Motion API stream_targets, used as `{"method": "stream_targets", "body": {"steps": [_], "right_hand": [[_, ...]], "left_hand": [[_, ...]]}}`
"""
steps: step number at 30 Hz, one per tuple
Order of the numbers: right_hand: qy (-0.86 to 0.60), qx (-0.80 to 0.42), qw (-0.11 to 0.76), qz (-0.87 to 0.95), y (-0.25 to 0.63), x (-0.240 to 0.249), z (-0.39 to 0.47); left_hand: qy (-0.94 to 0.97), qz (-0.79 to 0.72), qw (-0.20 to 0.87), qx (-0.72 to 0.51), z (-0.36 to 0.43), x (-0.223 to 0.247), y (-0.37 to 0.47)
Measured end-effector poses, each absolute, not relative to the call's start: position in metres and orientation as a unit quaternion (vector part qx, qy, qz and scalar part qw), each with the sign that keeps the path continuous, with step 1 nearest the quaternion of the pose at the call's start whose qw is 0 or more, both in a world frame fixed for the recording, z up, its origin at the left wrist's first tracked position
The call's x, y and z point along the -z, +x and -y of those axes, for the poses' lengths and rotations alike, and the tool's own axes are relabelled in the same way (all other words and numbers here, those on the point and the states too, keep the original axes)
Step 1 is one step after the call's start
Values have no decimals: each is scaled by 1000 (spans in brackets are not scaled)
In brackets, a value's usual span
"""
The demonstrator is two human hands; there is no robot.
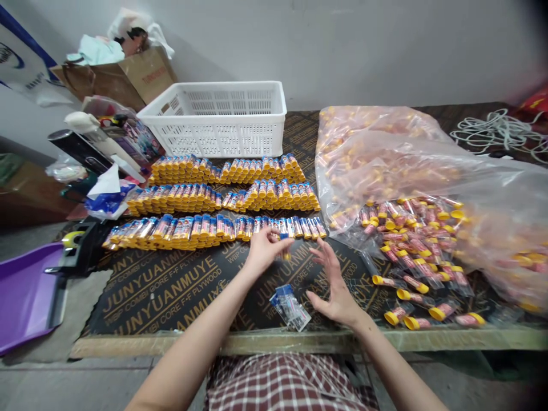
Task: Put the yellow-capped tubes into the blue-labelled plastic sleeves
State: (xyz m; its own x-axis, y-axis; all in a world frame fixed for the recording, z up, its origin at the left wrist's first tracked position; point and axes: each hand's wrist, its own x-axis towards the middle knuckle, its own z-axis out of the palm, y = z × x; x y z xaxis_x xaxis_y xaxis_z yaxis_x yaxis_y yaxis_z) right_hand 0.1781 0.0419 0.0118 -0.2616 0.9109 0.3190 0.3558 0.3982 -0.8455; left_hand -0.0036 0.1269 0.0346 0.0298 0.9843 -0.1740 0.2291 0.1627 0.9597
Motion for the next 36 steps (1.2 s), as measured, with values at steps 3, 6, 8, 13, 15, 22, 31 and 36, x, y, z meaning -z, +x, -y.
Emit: {"method": "stream_targets", "body": {"steps": [3,6,8,13,15,22,31,36], "right_hand": [[-475,-306,417,712,186,-11,-43],[-507,-267,395,719,194,-13,-40],[-527,-239,379,722,203,-15,-38],[-623,-78,312,713,253,-11,-49],[-672,29,247,697,282,-8,-65],[-677,59,144,720,340,-1,-134],[-636,20,135,759,331,-13,-132],[-628,-207,304,685,276,-21,-82]], "left_hand": [[661,-660,239,-266,-172,-39,-6],[726,-668,126,-104,-198,-40,-3],[742,-658,116,-58,-204,-38,0],[758,-645,85,-46,-200,-35,0],[762,-638,79,-71,-187,-36,-2],[764,-544,336,-90,-96,-16,-20],[627,-625,418,-203,-43,20,-24],[626,-622,424,-204,-43,20,-20]]}}
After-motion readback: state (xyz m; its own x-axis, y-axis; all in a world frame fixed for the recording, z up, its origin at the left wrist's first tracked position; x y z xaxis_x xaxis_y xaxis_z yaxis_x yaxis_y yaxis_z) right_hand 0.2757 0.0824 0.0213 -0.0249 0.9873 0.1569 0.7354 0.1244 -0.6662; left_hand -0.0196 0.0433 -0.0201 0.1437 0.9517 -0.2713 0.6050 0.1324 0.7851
